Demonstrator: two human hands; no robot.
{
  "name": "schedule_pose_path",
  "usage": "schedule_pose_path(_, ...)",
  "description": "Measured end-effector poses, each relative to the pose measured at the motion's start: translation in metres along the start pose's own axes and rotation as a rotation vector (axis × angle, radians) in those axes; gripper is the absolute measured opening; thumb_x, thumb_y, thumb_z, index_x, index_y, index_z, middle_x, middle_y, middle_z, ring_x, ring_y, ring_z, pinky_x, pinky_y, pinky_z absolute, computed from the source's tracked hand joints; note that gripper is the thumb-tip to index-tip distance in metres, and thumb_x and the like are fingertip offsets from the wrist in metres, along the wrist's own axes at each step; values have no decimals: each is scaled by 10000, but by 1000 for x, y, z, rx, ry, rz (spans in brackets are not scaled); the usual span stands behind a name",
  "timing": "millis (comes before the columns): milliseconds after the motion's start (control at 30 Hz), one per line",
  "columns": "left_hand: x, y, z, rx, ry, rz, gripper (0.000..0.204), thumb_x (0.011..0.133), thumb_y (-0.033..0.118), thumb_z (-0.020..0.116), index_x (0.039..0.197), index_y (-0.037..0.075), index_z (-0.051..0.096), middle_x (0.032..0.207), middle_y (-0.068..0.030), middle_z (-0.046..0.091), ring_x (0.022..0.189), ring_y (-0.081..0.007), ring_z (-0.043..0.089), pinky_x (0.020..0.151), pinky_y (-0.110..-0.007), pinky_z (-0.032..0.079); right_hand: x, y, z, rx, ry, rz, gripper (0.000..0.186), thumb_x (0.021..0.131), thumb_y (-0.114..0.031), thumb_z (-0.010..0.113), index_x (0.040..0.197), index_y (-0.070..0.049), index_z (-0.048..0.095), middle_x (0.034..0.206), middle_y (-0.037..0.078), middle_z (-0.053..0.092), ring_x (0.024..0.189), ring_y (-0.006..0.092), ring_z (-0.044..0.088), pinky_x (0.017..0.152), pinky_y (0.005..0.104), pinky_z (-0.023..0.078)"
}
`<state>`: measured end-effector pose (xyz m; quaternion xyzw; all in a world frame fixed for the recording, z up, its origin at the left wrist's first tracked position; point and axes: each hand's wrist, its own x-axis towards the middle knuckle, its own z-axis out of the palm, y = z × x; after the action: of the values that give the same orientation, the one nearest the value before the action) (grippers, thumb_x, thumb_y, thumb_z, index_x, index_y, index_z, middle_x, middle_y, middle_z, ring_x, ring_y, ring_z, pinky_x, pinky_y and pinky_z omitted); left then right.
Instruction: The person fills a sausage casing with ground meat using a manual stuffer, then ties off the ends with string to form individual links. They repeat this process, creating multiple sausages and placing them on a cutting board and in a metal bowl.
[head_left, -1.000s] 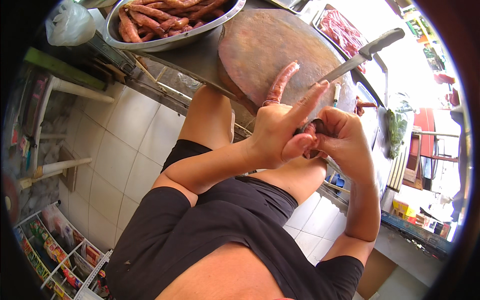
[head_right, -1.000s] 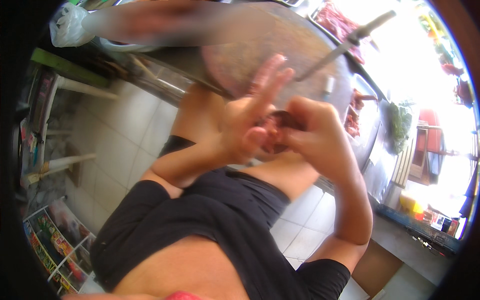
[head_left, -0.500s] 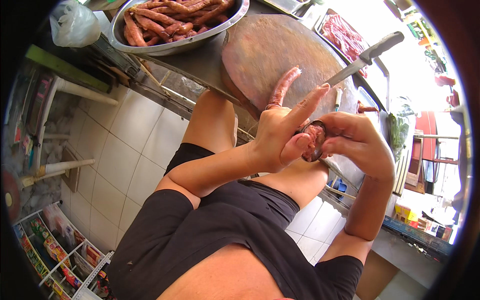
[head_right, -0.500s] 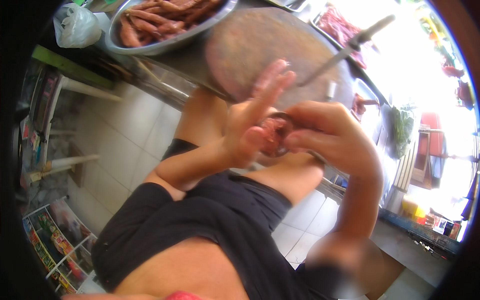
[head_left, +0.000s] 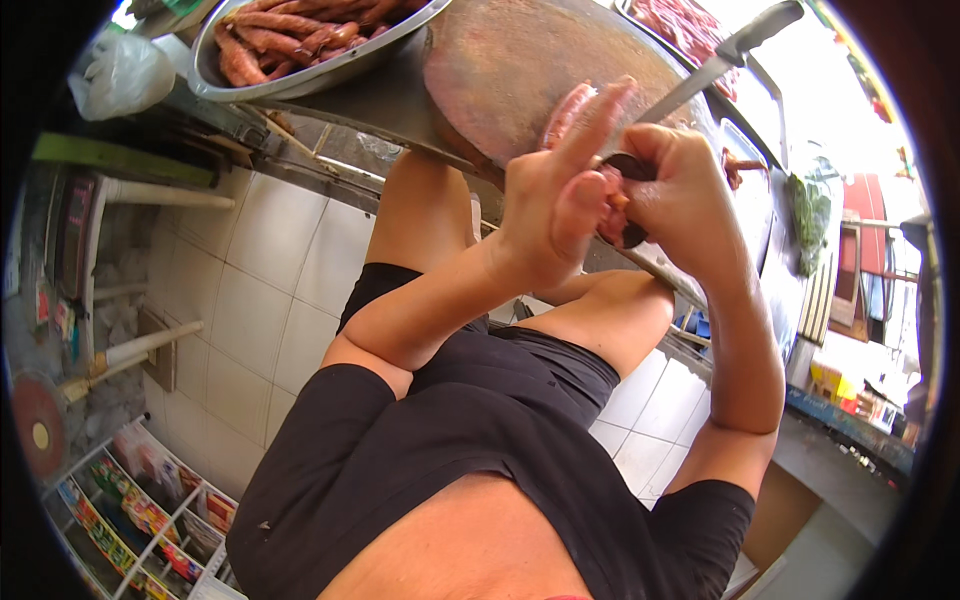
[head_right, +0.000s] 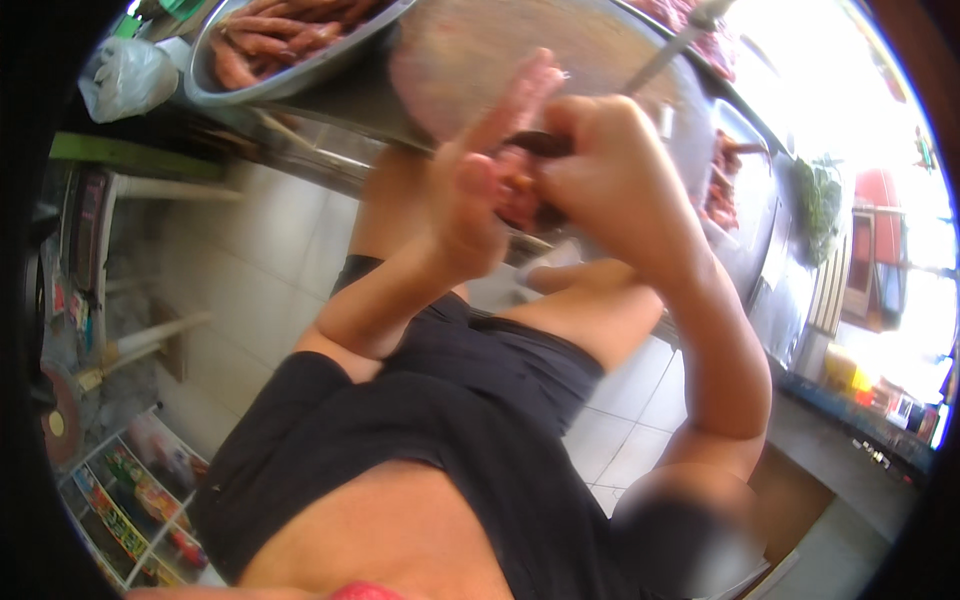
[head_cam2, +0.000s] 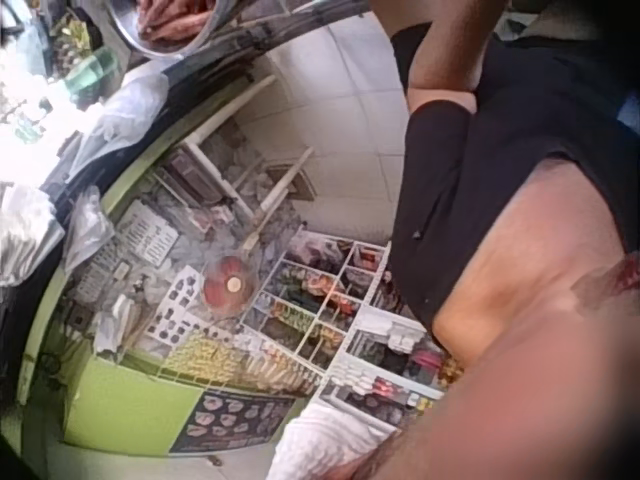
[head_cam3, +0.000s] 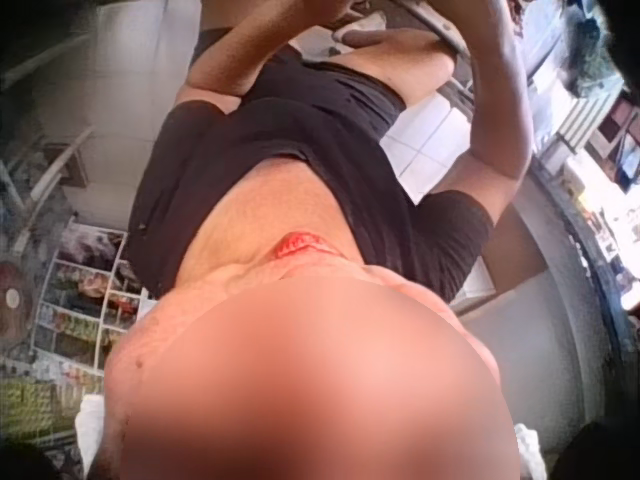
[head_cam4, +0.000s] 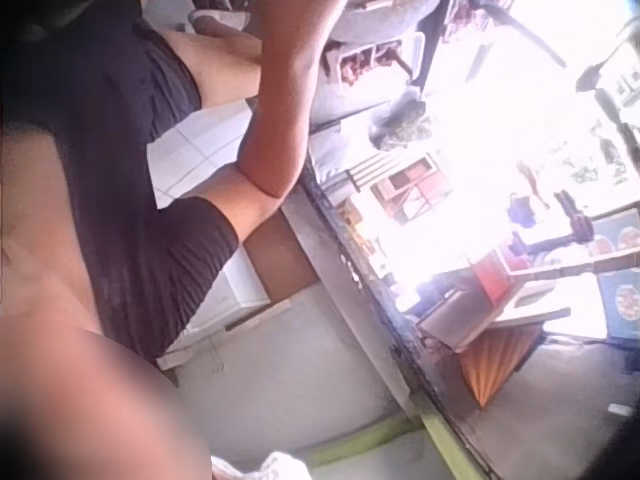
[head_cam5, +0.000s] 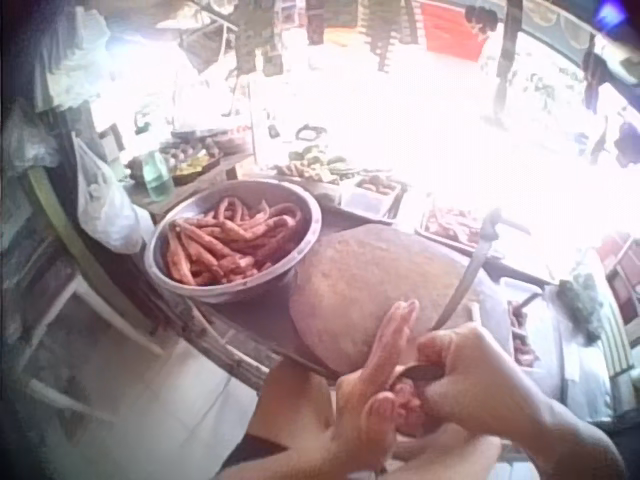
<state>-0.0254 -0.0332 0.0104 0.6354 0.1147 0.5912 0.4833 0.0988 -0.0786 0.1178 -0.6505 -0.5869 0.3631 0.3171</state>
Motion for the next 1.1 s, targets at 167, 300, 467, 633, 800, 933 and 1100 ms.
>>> schedule_pose_path(167, 2, 16, -15, -265, -77, -394, 1054, 949, 799, 370, 1591, -30, 260, 1484, -284, 493, 1269, -235, 564, 984, -258, 468, 5, -5, -19, 83, -83, 23, 209, 982, -189, 654, 901, 4, 669, 638, -38, 569, 516, 17, 493, 459, 188, 365)
schedule_pose_path(300, 11, 6, -4, -248, 112, -304, 1012, 960, 777, 372, 1579, -22, 306, 1257, -194, 666, 857, -87, 598, 690, -184, 425, 6, -4, -29, 486, 19, 28, 397, 1074, -342, 526, 1039, 27, 668, 690, -5, 575, 555, 75, 512, 528, 231, 420)
schedule_pose_path(467, 13, 10, 3, -273, 127, -372, 1036, 933, 817, 369, 1577, 5, 338, 873, -16, 558, 613, -17, 433, 534, -175, 301, 5, -3, -17, 845, 107, -102, 513, 1102, -401, 441, 1223, 68, 611, 937, 129, 701, 842, 198, 702, 781, 322, 586)
schedule_pose_path(633, 15, 32, -7, -306, 110, -513, 1091, 888, 877, 374, 1588, 41, 342, 622, 96, 387, 525, 1, 285, 481, -186, 217, -5, -22, -2, 586, 188, -188, 333, 1025, -20, 458, 1325, 88, 557, 1062, 198, 713, 965, 260, 716, 916, 378, 589)
schedule_pose_path(800, 15, 34, -10, -297, 52, -477, 984, 955, 786, 345, 1585, 30, 334, 1003, -100, 488, 640, -48, 444, 589, -198, 342, -18, -30, 8, 159, 307, -316, 425, 843, 176, 652, 1242, 31, 639, 997, 73, 702, 927, 111, 676, 861, 253, 552)
schedule_pose_path(933, 10, 30, -19, -234, -34, -402, 859, 1036, 671, 311, 1579, 6, 325, 1304, -277, 618, 787, -132, 630, 788, -253, 473, -11, -30, -6, 27, 218, -203, 312, 890, 37, 701, 1199, 12, 662, 959, 42, 680, 860, 81, 630, 792, 222, 518)
schedule_pose_path(1100, 2, 22, -17, -98, -108, -247, 841, 1040, 628, 311, 1576, -20, 308, 1303, -305, 610, 1029, -248, 540, 928, -326, 415, 9, -27, -24, -149, -154, -108, 157, 909, -111, 735, 979, 22, 691, 783, 17, 650, 736, 66, 596, 689, 217, 498)
